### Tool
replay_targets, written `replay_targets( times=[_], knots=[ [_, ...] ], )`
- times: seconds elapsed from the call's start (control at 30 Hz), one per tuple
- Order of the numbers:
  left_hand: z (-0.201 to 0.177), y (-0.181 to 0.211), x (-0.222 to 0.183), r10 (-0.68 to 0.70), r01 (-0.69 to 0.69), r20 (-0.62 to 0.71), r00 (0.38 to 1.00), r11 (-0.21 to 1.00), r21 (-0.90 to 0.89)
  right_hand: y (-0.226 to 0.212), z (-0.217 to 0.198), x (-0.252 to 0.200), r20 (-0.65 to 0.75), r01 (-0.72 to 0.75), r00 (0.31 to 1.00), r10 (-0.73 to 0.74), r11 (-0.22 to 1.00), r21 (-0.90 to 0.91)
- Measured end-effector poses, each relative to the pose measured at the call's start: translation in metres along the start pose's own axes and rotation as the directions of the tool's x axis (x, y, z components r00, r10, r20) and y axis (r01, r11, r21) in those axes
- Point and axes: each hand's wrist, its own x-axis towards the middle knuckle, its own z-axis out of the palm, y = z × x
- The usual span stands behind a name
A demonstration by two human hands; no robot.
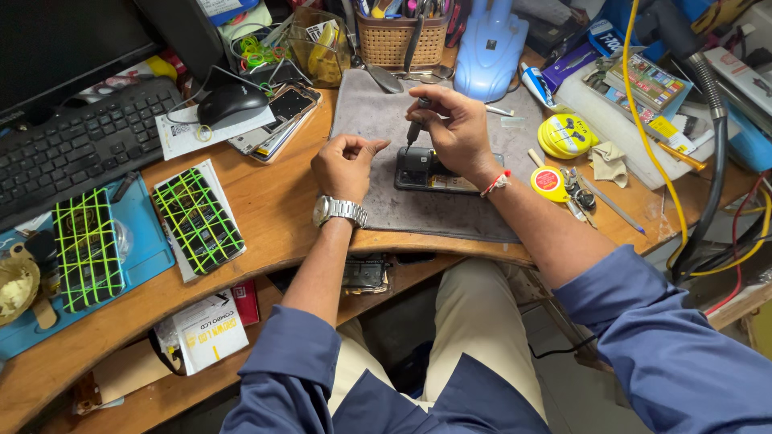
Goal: The person uses a screwdriver and a prying tool to disassemble a mobile phone, removes the battery, and handles internal components at a repair bench.
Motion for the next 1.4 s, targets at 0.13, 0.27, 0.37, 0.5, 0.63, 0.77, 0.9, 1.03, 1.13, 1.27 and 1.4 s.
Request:
replay_targets(
  times=[0.13, 0.27, 0.37, 0.5, 0.63, 0.77, 0.9, 1.03, 1.13, 1.27, 1.4],
  knots=[
    [0.004, -0.012, -0.001, 0.203, -0.203, -0.015, 0.979, 0.979, 0.026, 0.001, -0.006, 0.01, 0.215, -0.028, 0.976, 0.019, 0.999, 0.037],
    [0.004, -0.008, -0.001, 0.189, -0.195, 0.073, 0.979, 0.976, 0.095, 0.0, 0.011, 0.016, 0.177, -0.051, 0.981, 0.078, 0.987, -0.155],
    [-0.005, 0.004, -0.002, 0.077, -0.096, 0.175, 0.982, 0.99, 0.105, -0.002, 0.007, 0.02, 0.108, -0.013, 0.993, 0.038, 0.975, -0.223],
    [-0.005, 0.006, -0.003, 0.034, -0.073, 0.244, 0.969, 0.986, 0.151, 0.008, -0.002, 0.027, 0.25, -0.125, 0.964, 0.091, 0.984, 0.124],
    [0.001, -0.004, -0.002, 0.146, -0.162, 0.185, 0.972, 0.984, 0.076, 0.012, 0.01, 0.02, 0.225, -0.108, 0.971, 0.078, 0.987, 0.122],
    [-0.001, -0.004, -0.002, 0.19, -0.214, 0.209, 0.959, 0.972, 0.096, 0.011, 0.009, 0.021, 0.199, -0.187, 0.964, 0.174, 0.981, 0.049],
    [-0.004, 0.006, -0.003, 0.132, -0.17, 0.251, 0.959, 0.976, 0.134, 0.005, 0.003, 0.019, 0.249, -0.018, 0.968, -0.031, 0.981, 0.193],
    [-0.001, 0.008, -0.002, 0.11, -0.147, 0.24, 0.964, 0.979, 0.14, 0.004, 0.004, 0.017, 0.149, -0.11, 0.984, 0.102, 0.993, 0.046],
    [0.0, 0.002, -0.002, 0.118, -0.152, 0.224, 0.967, 0.979, 0.139, 0.007, 0.0, 0.024, 0.213, -0.136, 0.973, 0.093, 0.971, 0.196],
    [0.001, -0.009, -0.003, 0.203, -0.235, 0.211, 0.956, 0.961, 0.143, 0.013, 0.006, 0.018, 0.132, -0.041, 0.991, 0.022, 0.989, 0.144],
    [0.0, -0.004, -0.001, 0.26, -0.289, 0.209, 0.943, 0.949, 0.123, 0.006, 0.0, 0.022, 0.223, -0.22, 0.961, 0.165, 0.944, 0.247]
  ],
)
